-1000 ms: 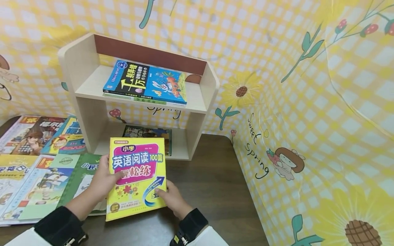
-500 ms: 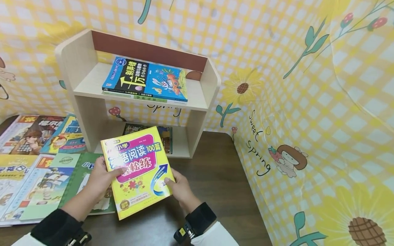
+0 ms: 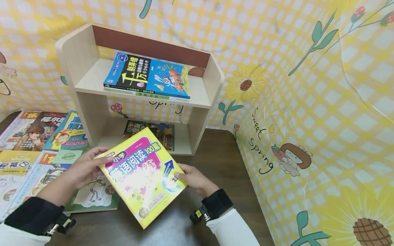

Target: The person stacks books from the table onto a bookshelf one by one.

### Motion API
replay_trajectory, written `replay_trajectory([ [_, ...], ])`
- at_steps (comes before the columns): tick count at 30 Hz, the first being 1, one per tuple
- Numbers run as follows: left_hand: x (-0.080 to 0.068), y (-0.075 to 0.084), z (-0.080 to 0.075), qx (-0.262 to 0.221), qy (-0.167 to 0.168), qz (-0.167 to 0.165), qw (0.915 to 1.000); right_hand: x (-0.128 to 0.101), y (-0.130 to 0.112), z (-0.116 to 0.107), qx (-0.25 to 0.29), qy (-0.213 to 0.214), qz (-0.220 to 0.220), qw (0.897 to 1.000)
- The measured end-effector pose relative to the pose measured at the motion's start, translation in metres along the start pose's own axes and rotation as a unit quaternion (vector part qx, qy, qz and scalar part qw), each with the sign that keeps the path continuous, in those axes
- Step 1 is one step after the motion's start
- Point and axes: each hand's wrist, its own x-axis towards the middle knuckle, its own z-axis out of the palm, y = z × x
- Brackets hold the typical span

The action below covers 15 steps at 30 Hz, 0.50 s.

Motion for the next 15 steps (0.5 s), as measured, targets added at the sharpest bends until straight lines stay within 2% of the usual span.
replay_trajectory([
  [5, -0.001, 0.005, -0.003, 0.087, -0.062, -0.009, 0.9943, 0.0, -0.01, -0.01, -0.01, -0.048, 0.001, 0.999],
  [9, -0.005, 0.007, -0.003, 0.106, -0.098, 0.001, 0.9895, 0.003, -0.018, -0.013, -0.003, -0.052, -0.001, 0.999],
  [15, -0.009, 0.007, -0.004, 0.111, -0.152, 0.022, 0.9819, 0.008, -0.022, -0.016, 0.038, -0.025, 0.007, 0.999],
])
